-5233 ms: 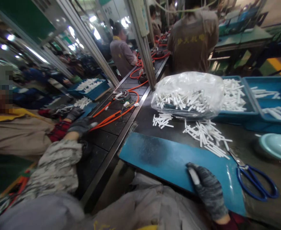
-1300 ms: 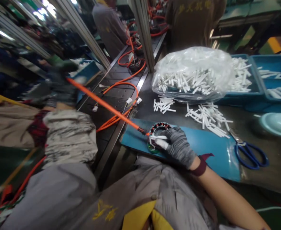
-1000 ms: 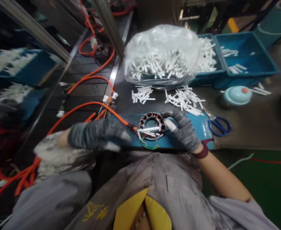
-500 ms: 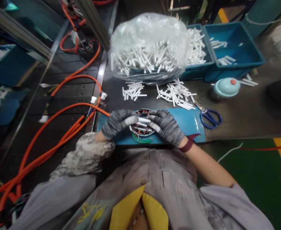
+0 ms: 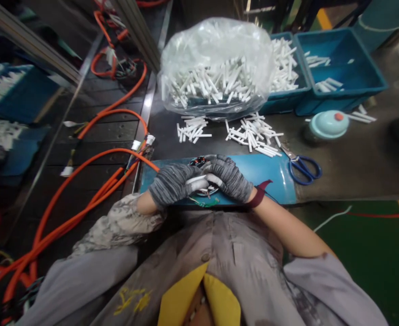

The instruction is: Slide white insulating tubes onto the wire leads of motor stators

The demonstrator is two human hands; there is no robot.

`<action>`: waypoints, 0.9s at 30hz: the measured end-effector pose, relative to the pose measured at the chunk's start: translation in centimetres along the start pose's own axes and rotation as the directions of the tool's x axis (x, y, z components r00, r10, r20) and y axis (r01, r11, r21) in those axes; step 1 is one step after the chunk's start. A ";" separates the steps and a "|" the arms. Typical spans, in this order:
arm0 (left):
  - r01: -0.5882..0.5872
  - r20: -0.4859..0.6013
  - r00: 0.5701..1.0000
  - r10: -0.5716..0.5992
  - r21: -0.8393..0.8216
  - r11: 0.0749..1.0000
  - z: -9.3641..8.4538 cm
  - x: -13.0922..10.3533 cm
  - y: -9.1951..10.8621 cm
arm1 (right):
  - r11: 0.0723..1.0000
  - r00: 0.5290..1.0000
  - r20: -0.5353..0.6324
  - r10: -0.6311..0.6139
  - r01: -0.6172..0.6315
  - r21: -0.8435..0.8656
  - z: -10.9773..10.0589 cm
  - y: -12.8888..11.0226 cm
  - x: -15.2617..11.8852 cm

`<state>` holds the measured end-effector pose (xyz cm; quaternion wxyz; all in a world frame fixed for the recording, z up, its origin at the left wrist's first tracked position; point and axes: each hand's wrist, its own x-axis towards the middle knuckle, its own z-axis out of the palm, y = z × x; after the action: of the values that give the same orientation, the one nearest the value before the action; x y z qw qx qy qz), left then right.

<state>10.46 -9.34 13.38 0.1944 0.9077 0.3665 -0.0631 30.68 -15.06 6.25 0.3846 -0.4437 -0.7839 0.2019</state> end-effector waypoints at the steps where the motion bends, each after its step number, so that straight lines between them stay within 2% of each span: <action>1: 0.016 -0.010 1.000 -0.015 0.086 0.996 -0.1 -0.1 0.5 | 0.999 1.000 0.018 -0.001 0.000 0.036 -0.1 0.0 0.1; 3: 0.036 -0.067 0.998 -0.022 0.215 0.976 -0.1 -0.6 0.8 | 0.997 0.996 0.085 -0.005 -0.002 0.082 -0.5 0.0 0.3; 6: 0.028 -0.213 0.977 0.031 0.269 0.963 0.4 -1.5 -0.8 | 0.989 0.990 0.142 0.013 -0.034 0.145 -1.5 0.2 0.7; 11: -0.098 -0.364 0.923 0.126 0.096 0.991 2.6 -2.0 -4.9 | 0.921 0.977 0.214 -0.001 -0.083 0.380 -1.8 0.8 1.2; 13: -0.124 -0.375 0.919 0.122 0.019 0.992 3.6 -1.9 -5.6 | 0.889 0.977 0.209 0.037 -0.128 0.439 -1.2 0.7 1.3; 16: -0.118 -0.351 0.932 0.091 -0.058 0.991 4.5 -1.6 -5.5 | 0.849 0.979 0.114 0.166 -0.201 0.489 0.1 0.1 1.5; 18: -0.136 -0.329 0.940 0.091 -0.115 0.984 4.5 -1.5 -5.1 | 0.830 0.965 0.050 0.258 -0.248 0.501 0.9 -0.2 1.7; 21: -0.173 -0.302 0.947 0.107 -0.200 0.964 3.8 -1.6 -4.8 | 0.803 0.937 0.042 0.346 -0.319 0.504 1.4 -0.6 2.1; 24: -0.176 -0.277 0.956 0.101 -0.258 0.950 3.1 -1.9 -4.9 | 0.809 0.930 0.065 0.363 -0.349 0.474 1.1 -0.8 2.4; 27: -0.208 -0.284 0.950 0.129 -0.267 0.941 2.8 -2.0 -5.2 | 0.858 0.947 0.086 0.309 -0.317 0.405 0.7 -1.1 2.5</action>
<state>5.51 -8.31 9.69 0.2814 0.8972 0.3144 0.1299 28.82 -13.50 7.59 0.4248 -0.4718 -0.6441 0.4267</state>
